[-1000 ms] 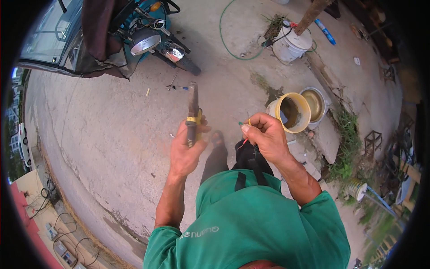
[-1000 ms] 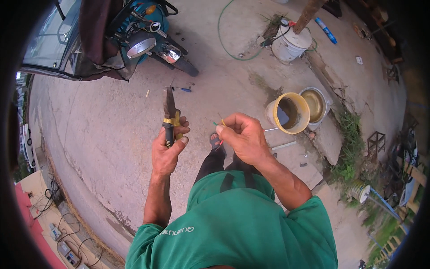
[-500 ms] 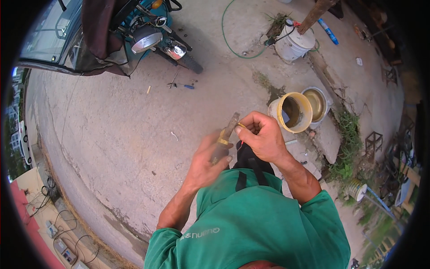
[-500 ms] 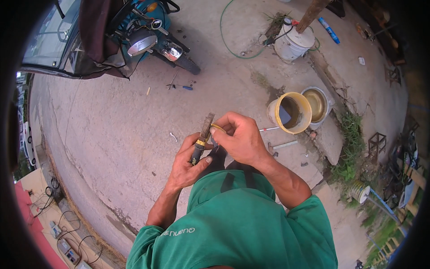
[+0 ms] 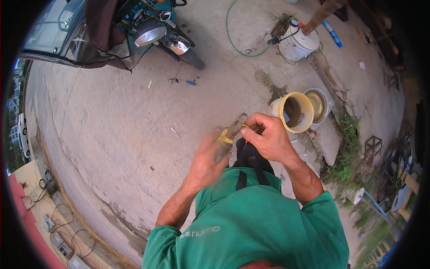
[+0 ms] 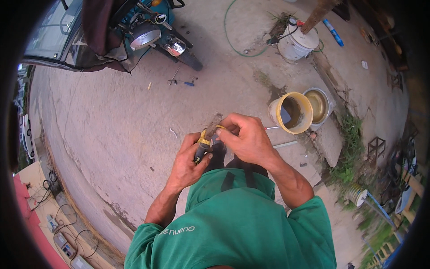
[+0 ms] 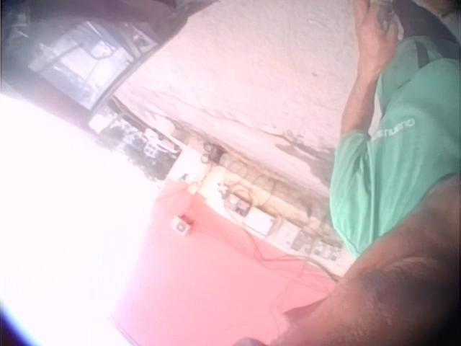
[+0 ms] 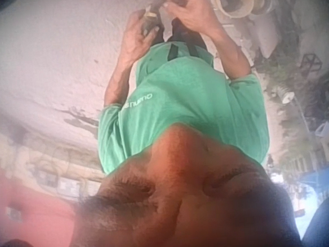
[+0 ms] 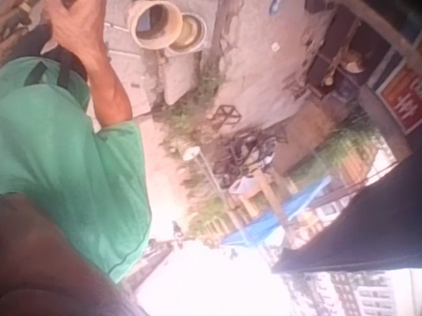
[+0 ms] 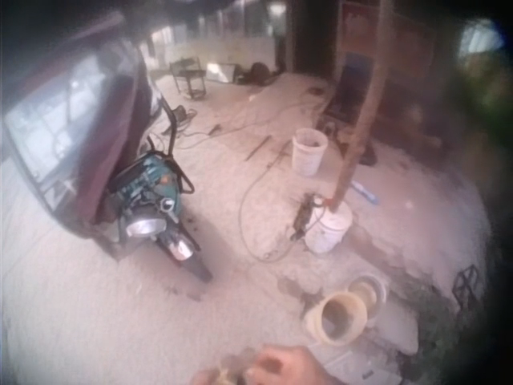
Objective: The person uses a screwdriver and pliers to manipulate wires on the front of an electric tricycle. They strip wire insulation and reconnect electrical components by hand.
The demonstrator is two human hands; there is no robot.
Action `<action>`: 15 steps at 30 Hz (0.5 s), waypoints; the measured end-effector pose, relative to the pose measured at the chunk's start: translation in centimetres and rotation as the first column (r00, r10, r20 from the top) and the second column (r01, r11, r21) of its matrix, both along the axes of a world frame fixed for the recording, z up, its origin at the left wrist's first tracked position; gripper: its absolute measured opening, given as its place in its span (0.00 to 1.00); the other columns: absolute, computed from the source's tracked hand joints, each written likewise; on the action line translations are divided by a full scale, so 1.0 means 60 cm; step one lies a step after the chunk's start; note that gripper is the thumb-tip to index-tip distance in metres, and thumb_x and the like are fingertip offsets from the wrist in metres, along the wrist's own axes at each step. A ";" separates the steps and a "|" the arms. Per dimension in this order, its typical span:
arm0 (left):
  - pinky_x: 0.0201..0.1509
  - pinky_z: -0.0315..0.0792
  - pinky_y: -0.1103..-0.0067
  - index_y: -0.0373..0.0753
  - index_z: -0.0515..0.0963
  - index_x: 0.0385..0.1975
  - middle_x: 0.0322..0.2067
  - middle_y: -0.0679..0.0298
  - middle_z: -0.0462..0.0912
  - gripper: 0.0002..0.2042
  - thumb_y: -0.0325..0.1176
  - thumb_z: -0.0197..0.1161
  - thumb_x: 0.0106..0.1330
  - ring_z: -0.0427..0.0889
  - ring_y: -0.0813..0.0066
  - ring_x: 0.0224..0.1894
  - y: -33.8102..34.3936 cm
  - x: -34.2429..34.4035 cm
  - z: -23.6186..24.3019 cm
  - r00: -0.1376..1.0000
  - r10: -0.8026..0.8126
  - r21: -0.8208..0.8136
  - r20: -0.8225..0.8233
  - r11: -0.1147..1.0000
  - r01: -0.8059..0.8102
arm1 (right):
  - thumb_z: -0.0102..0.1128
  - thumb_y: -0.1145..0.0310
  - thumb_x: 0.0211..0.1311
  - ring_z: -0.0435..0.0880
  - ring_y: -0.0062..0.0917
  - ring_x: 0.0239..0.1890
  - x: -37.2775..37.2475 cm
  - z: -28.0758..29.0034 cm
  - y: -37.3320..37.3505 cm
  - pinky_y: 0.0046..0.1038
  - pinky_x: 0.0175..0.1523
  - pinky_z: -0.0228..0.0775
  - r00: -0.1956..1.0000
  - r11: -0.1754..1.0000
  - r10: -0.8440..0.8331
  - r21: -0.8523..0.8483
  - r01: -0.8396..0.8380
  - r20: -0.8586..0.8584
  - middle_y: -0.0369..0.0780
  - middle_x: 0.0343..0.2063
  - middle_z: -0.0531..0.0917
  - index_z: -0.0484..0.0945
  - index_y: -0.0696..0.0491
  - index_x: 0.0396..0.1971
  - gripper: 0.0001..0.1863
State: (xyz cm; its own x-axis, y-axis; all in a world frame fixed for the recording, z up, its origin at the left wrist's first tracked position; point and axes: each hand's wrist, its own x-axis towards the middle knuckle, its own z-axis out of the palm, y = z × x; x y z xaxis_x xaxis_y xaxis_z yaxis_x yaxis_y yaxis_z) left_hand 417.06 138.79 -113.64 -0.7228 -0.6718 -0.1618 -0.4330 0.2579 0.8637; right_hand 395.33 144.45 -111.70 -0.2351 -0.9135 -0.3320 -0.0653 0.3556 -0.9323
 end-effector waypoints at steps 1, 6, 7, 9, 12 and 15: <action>0.61 0.71 0.68 0.32 0.80 0.51 0.54 0.52 0.75 0.18 0.20 0.66 0.59 0.75 0.54 0.57 0.000 0.001 0.000 1.000 0.004 0.000 0.000 1.000 -0.004 | 0.65 0.72 0.63 0.87 0.20 0.30 0.000 0.000 0.000 0.26 0.35 0.77 1.000 1.000 0.004 0.000 -0.004 0.000 0.41 0.26 0.88 0.81 0.63 0.33 0.09; 0.55 0.74 0.68 0.32 0.80 0.51 0.50 0.51 0.76 0.19 0.21 0.68 0.57 0.77 0.53 0.52 0.002 0.003 0.002 1.000 0.027 -0.107 -0.012 0.994 -0.028 | 0.65 0.72 0.62 0.86 0.27 0.28 0.001 -0.001 0.003 0.30 0.34 0.75 0.994 0.998 0.051 -0.032 -0.055 -0.100 0.45 0.26 0.86 0.80 0.62 0.33 0.08; 0.55 0.74 0.68 0.32 0.80 0.51 0.50 0.51 0.76 0.19 0.21 0.68 0.57 0.77 0.53 0.52 0.002 0.004 0.002 1.000 0.028 -0.107 -0.013 0.994 -0.030 | 0.65 0.72 0.62 0.86 0.27 0.28 0.003 0.001 0.003 0.30 0.34 0.75 0.994 0.998 0.053 -0.032 -0.057 -0.100 0.45 0.26 0.86 0.80 0.62 0.33 0.08; 0.54 0.74 0.68 0.32 0.80 0.49 0.48 0.52 0.77 0.18 0.21 0.69 0.56 0.77 0.54 0.51 0.004 0.005 0.000 0.999 0.041 -0.120 -0.020 0.992 -0.044 | 0.64 0.72 0.61 0.84 0.36 0.28 0.007 0.005 0.003 0.34 0.34 0.73 0.980 0.989 0.024 -0.139 -0.052 -0.198 0.47 0.27 0.84 0.80 0.62 0.33 0.07; 0.53 0.74 0.70 0.32 0.82 0.45 0.45 0.53 0.78 0.15 0.21 0.70 0.56 0.78 0.56 0.48 0.010 0.013 -0.007 0.999 0.052 -0.084 0.003 0.995 -0.052 | 0.64 0.72 0.60 0.83 0.43 0.30 0.011 0.017 -0.001 0.36 0.36 0.72 0.953 0.985 0.080 -0.125 -0.121 -0.291 0.48 0.28 0.83 0.80 0.61 0.32 0.07; 0.52 0.74 0.70 0.33 0.84 0.40 0.42 0.55 0.79 0.11 0.21 0.70 0.56 0.80 0.58 0.46 0.009 0.019 -0.007 1.000 0.002 0.025 -0.019 1.000 -0.002 | 0.65 0.71 0.60 0.81 0.36 0.25 0.008 0.013 0.002 0.34 0.32 0.71 0.954 0.986 0.120 -0.082 -0.147 -0.276 0.47 0.25 0.82 0.80 0.60 0.32 0.07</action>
State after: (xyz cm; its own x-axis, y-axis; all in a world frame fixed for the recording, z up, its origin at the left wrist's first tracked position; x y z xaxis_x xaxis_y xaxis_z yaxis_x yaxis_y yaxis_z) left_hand 418.18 139.35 -114.05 -0.7244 -0.6693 -0.1653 -0.4173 0.2349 0.8779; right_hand 395.78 144.56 -110.94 -0.1768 -0.9679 -0.1787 -0.3588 0.2324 -0.9040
